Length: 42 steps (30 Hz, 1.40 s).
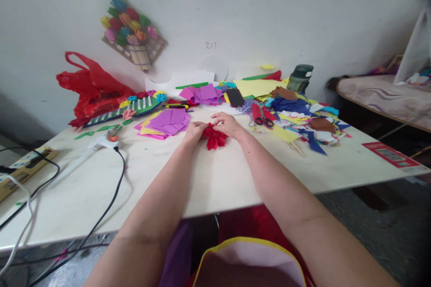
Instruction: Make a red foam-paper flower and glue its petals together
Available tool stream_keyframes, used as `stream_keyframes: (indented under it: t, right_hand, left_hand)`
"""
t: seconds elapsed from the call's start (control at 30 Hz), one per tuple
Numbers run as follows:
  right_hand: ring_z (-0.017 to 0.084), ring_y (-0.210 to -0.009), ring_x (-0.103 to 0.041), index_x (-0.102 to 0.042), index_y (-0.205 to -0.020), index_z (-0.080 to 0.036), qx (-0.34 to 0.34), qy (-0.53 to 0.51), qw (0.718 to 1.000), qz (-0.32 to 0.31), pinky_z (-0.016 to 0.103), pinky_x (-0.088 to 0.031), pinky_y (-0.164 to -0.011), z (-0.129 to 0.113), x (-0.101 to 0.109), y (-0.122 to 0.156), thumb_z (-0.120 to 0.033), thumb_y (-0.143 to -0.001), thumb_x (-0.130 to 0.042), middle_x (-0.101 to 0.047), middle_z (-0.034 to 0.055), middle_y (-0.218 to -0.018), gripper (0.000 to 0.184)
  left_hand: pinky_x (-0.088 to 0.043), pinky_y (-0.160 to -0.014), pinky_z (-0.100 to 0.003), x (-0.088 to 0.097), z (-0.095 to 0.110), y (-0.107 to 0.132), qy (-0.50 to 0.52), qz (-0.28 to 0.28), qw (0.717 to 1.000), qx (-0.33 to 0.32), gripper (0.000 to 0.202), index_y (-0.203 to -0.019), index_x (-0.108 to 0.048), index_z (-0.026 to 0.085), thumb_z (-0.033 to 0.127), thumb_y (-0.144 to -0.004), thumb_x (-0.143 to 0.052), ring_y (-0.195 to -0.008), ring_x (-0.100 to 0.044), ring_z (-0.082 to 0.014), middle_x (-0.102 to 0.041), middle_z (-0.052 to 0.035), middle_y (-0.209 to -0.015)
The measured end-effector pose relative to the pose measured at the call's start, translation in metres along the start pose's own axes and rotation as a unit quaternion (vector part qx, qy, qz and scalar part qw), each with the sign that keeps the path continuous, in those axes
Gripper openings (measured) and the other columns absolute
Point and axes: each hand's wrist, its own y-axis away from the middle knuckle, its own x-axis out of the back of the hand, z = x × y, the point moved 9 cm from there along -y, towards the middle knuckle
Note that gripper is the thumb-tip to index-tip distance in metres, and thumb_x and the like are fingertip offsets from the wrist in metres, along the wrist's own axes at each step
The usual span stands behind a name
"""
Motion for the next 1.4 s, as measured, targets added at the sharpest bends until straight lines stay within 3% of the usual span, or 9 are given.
stream_keyframes:
  t: [0.1, 0.57, 0.77, 1.03, 1.4]
  right_hand:
    - [0.019, -0.104, -0.062, -0.065, -0.059, -0.019, 0.000, 0.009, 1.000, 0.000, 0.037, -0.047, -0.096, 0.000, 0.000, 0.000, -0.011, -0.062, -0.065, -0.067, 0.0044, -0.108, 0.009]
    - [0.019, -0.104, -0.062, -0.064, -0.058, -0.019, -0.002, -0.002, 1.000, 0.003, 0.038, -0.047, -0.097, 0.000, 0.000, -0.001, -0.011, -0.065, -0.067, -0.067, 0.0057, -0.111, 0.011]
    - [0.019, -0.106, -0.062, -0.063, -0.057, -0.019, 0.027, -0.005, 1.000, -0.014, 0.039, -0.042, -0.104, -0.006, -0.001, -0.001, -0.011, -0.065, -0.070, -0.067, 0.0049, -0.112, 0.013]
    - [0.019, -0.107, -0.062, -0.066, -0.060, -0.019, 0.021, -0.005, 1.000, -0.020, 0.039, -0.042, -0.104, -0.005, -0.002, -0.001, -0.011, -0.065, -0.070, -0.066, 0.0057, -0.112, 0.011]
    - [0.020, -0.108, -0.061, -0.068, -0.065, -0.019, -0.018, 0.008, 1.000, -0.010, 0.040, -0.046, -0.099, 0.004, -0.002, -0.003, -0.010, -0.067, -0.068, -0.067, 0.0059, -0.113, 0.009]
  left_hand:
    - [-0.035, -0.039, -0.021, 0.003, 0.001, 0.003, 0.004, 0.016, 1.000, 0.013, 0.026, -0.052, -0.053, 0.017, 0.037, -0.058, -0.069, -0.037, -0.041, -0.0081, -0.045, 0.0044, -0.040]
    - [-0.047, -0.049, -0.024, -0.001, 0.002, 0.009, 0.023, -0.014, 0.999, 0.042, 0.029, -0.063, -0.061, 0.014, 0.038, -0.059, -0.078, -0.047, -0.057, -0.0133, -0.061, -0.0021, -0.051]
    - [-0.047, -0.050, -0.026, -0.001, 0.002, 0.010, 0.018, -0.006, 0.998, 0.062, 0.034, -0.064, -0.059, 0.015, 0.042, -0.060, -0.079, -0.048, -0.059, -0.0154, -0.059, -0.0014, -0.050]
    - [-0.038, -0.046, -0.024, 0.000, 0.007, 0.008, 0.017, -0.004, 1.000, 0.021, 0.040, -0.065, -0.057, 0.016, 0.050, -0.064, -0.078, -0.044, -0.051, -0.0116, -0.056, 0.0005, -0.051]
    - [-0.038, -0.048, -0.024, 0.004, 0.005, 0.002, -0.052, 0.008, 0.999, -0.014, 0.040, -0.067, -0.060, 0.016, 0.054, -0.066, -0.075, -0.047, -0.053, -0.0125, -0.058, 0.0001, -0.052]
